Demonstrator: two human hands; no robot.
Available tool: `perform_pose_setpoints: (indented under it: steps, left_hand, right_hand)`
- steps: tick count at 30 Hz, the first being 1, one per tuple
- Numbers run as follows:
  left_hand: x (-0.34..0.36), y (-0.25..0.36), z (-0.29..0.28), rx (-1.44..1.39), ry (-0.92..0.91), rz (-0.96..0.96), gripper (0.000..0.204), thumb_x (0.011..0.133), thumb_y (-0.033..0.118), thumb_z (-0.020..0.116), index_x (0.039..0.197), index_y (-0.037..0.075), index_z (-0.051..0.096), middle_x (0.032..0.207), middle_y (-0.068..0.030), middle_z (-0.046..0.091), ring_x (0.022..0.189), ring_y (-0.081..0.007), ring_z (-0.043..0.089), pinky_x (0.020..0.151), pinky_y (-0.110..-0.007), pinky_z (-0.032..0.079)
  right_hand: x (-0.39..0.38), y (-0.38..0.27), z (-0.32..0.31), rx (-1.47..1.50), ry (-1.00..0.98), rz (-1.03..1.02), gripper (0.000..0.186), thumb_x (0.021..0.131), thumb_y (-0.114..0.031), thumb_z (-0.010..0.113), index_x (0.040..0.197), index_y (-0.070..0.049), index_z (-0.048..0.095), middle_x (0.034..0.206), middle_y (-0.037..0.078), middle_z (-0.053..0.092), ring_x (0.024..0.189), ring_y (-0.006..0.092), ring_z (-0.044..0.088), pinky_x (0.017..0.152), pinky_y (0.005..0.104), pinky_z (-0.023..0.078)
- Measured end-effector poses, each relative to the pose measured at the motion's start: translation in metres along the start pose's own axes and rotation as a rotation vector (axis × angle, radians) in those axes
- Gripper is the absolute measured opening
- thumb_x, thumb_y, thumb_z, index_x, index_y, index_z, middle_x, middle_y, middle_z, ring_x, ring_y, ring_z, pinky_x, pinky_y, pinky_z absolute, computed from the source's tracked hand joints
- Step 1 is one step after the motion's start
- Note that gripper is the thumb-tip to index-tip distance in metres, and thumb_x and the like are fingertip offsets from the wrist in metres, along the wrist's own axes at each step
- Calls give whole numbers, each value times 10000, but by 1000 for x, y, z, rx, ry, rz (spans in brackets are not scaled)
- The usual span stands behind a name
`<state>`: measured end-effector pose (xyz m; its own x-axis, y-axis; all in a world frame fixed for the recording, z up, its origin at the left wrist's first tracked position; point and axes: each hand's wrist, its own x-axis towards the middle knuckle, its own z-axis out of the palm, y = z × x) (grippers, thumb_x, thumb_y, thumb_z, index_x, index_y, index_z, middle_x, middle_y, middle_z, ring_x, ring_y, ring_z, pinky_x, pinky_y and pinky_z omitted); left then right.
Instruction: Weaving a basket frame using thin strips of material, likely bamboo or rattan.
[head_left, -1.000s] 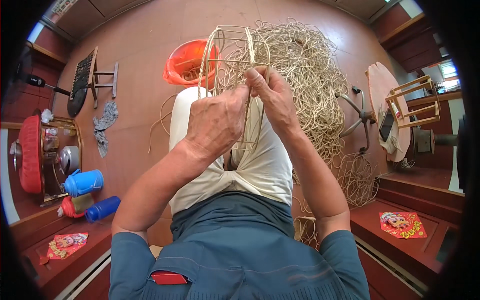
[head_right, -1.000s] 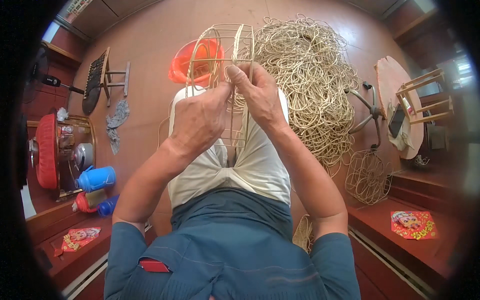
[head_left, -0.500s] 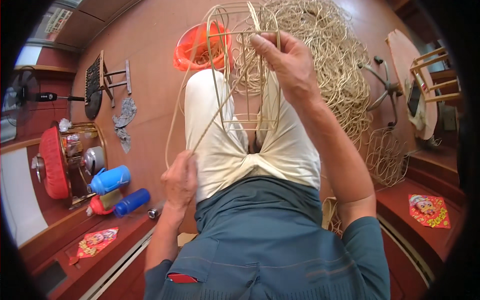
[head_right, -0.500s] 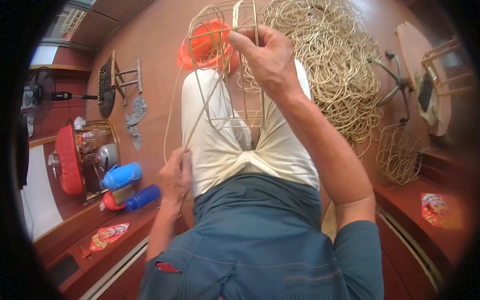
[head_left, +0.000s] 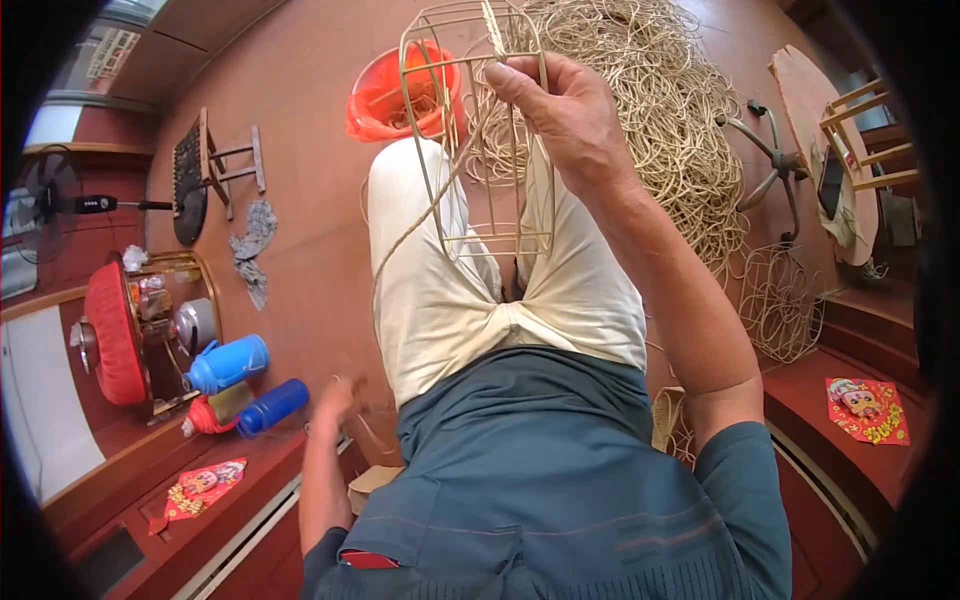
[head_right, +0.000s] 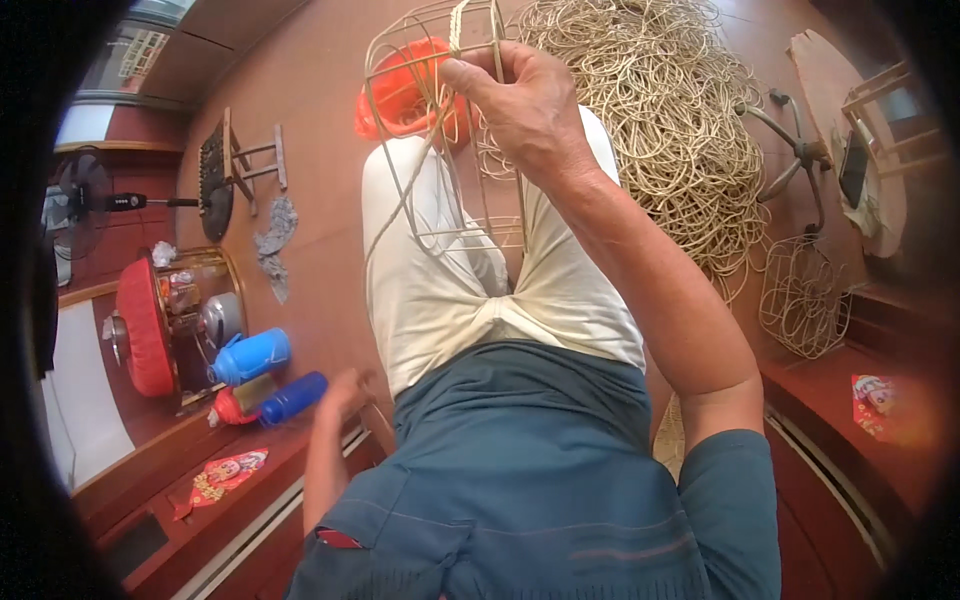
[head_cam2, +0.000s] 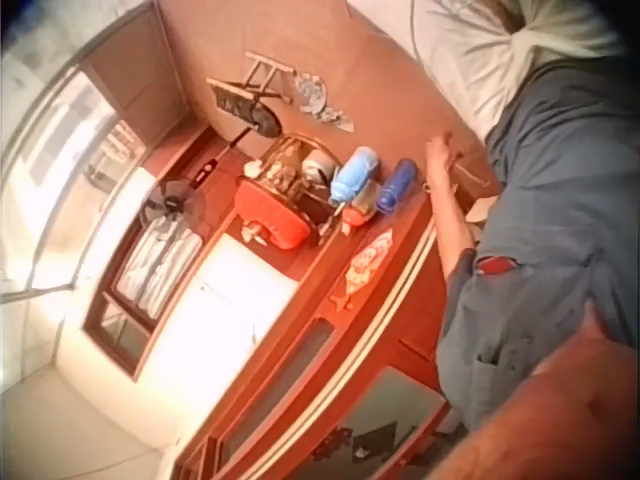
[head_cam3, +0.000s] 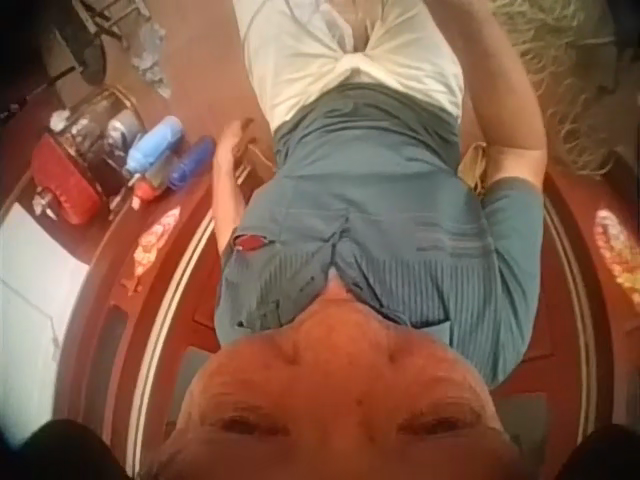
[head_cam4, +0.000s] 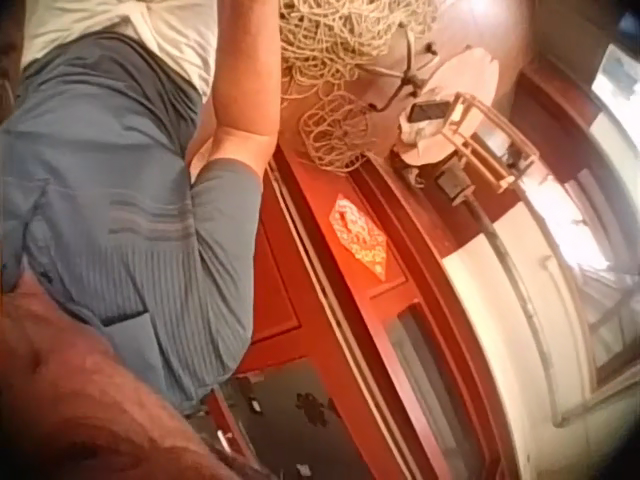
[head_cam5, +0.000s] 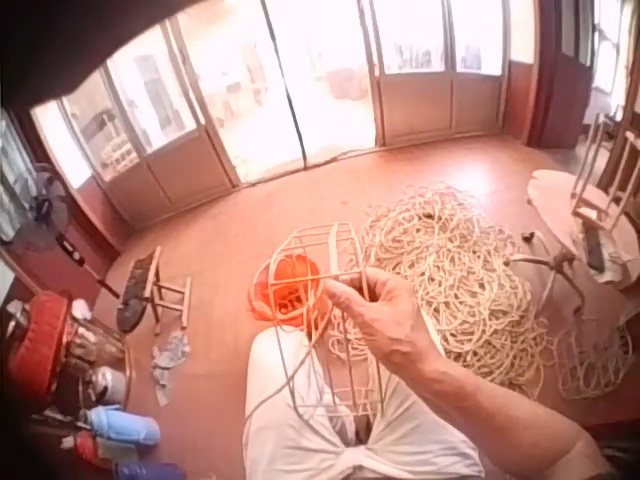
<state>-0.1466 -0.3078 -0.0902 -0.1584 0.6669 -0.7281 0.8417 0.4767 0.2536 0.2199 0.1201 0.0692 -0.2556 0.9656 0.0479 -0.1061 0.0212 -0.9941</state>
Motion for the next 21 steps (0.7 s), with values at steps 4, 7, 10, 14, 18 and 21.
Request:
perform_pose_setpoints:
  steps: [4, 7, 10, 14, 18, 21]
  left_hand:
    - [10, 196, -123, -490, 564, 272, 348, 1080, 127, 623, 1402, 1, 660, 1266, -162, 744, 1136, -231, 719, 988, -373, 568]
    - [-4, 284, -144, -543, 674, 434, 335, 1093, 168, 636, 1388, 13, 672, 1218, -146, 740, 1027, -206, 720, 920, -340, 574]
    - [-2, 328, -143, -480, 707, 541, 318, 1080, 186, 675, 1361, 38, 679, 1123, -148, 717, 925, -244, 720, 833, -367, 579]
    - [7, 339, -134, -375, 817, 555, 291, 1056, 219, 720, 1304, 73, 682, 1007, -152, 683, 817, -308, 708, 724, -429, 560]
    - [9, 335, -120, -271, 887, 545, 236, 1081, 185, 680, 1280, 64, 718, 1034, -169, 772, 745, -278, 740, 672, -378, 556]
    - [8, 344, -106, -207, 901, 701, 192, 1051, 111, 678, 1235, 79, 724, 1001, -164, 794, 753, -297, 763, 655, -390, 559]
  right_hand:
    - [4, 3, -2, -52, -4, 5, 380, 988, -350, 827, 1087, 15, 781, 889, 17, 739, 777, 76, 640, 705, 264, 527]
    - [7, 5, 1, -38, -8, 9, 385, 985, -366, 832, 1082, 4, 785, 897, 9, 736, 795, 74, 628, 732, 265, 520]
    - [8, 7, -1, -37, -4, 9, 384, 984, -370, 833, 1079, -1, 784, 907, 10, 741, 814, 74, 638, 753, 263, 523]
    - [8, 6, -5, -14, -13, -5, 380, 982, -369, 836, 1077, -5, 781, 912, 15, 747, 818, 77, 645, 759, 263, 525]
    - [7, 6, -6, -28, -5, 4, 378, 981, -371, 837, 1074, -9, 782, 905, 12, 742, 814, 71, 636, 753, 266, 523]
    - [6, 3, -3, -11, -47, 28, 383, 979, -380, 840, 1071, -12, 783, 897, 5, 733, 814, 67, 627, 747, 269, 520]
